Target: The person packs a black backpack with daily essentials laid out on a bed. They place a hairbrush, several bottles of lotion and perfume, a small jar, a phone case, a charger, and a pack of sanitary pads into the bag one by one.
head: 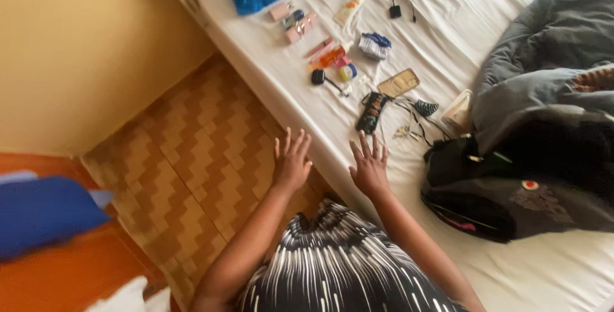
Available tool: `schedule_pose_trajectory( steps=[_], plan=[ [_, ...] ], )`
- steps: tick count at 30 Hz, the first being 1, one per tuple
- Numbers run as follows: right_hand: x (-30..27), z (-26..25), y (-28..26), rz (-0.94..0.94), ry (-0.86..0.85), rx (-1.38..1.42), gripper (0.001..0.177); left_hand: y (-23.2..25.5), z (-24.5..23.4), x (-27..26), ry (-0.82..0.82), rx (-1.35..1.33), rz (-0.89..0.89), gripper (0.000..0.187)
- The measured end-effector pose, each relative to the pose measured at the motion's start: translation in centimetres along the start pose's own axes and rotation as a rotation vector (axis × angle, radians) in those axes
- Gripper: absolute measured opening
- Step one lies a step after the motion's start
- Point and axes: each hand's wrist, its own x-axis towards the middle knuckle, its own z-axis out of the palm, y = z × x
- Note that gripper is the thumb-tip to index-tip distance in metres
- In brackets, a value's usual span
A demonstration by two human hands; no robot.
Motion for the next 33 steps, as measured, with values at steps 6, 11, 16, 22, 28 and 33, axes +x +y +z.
schedule_pose_trajectory(
  steps=[6,11,16,22,28,33],
  plan=[
    [6.8,2.4,4.4,0.035,0.133,0.320,0.082,-3.7,-2.1,8.0,-0.413,0.052,0.089,0.062],
    [14.5,2.7,6.4,0.170,0.190,0.388,0.075,-10.0,-4.6,15.5,-0.565,0.116,0.036,0.069],
    [26.0,3.6,5.6,0.138,0.211,0.412,0.065,-20.4,-3.1,22.6,-0.621,0.109,-0.070,0.066],
    [39.0,7.0,-0.6,0.081,0.029,0.374,0.056,-27.2,1.4,28.8,-0.512,-0.262,0.003,0.061],
    [45.1,14.4,-6.0,0.423,0.089,0.556,0.065,-27.5,1.8,37.1,-0.781,-0.152,0.253,0.052],
    [49.4,18.2,-8.2,0.894,0.037,0.411,0.044,-29.5,-3.7,43.2,-0.781,-0.195,0.328,0.048]
  ],
)
